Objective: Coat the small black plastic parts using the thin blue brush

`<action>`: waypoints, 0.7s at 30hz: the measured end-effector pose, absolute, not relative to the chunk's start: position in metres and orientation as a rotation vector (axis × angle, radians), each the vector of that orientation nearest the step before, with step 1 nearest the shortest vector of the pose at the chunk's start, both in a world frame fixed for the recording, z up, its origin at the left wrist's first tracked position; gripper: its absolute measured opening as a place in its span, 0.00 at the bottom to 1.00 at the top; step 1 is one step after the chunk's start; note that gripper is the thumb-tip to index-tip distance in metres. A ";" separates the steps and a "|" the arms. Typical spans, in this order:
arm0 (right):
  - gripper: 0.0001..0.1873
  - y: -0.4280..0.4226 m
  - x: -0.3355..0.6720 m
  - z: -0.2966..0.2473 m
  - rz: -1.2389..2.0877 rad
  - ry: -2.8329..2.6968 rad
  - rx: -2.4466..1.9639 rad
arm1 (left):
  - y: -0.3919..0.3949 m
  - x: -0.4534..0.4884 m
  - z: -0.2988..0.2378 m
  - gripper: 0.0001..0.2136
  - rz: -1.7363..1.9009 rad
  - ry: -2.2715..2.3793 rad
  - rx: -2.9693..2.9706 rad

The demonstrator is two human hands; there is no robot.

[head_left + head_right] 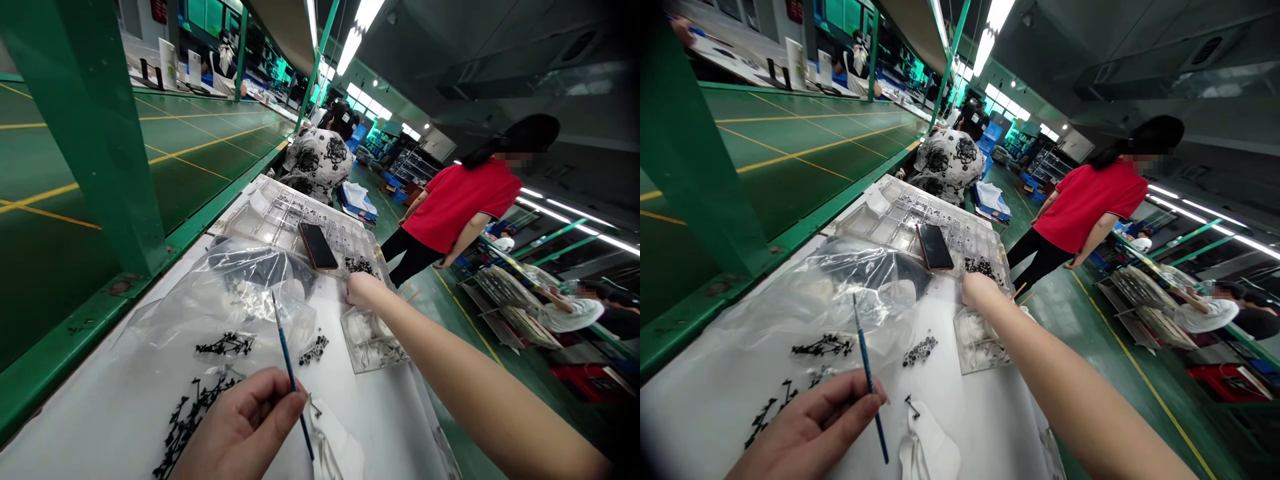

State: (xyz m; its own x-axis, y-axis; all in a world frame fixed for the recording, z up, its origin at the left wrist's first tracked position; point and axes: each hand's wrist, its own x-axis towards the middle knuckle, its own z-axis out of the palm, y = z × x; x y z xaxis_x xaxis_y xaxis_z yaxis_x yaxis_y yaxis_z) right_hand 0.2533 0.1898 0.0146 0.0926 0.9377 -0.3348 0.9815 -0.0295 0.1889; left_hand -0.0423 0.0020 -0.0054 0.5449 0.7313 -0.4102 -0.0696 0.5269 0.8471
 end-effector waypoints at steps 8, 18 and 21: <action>0.15 0.199 0.270 0.103 -0.032 1.954 2.087 | 0.003 -0.042 0.002 0.25 0.546 0.904 0.938; 0.12 0.047 0.275 0.084 -0.110 2.275 2.161 | 0.000 -0.041 0.005 0.25 0.601 0.914 0.948; 0.05 -0.022 0.277 0.051 -0.059 2.360 2.114 | -0.004 -0.039 0.005 0.25 0.607 0.962 0.972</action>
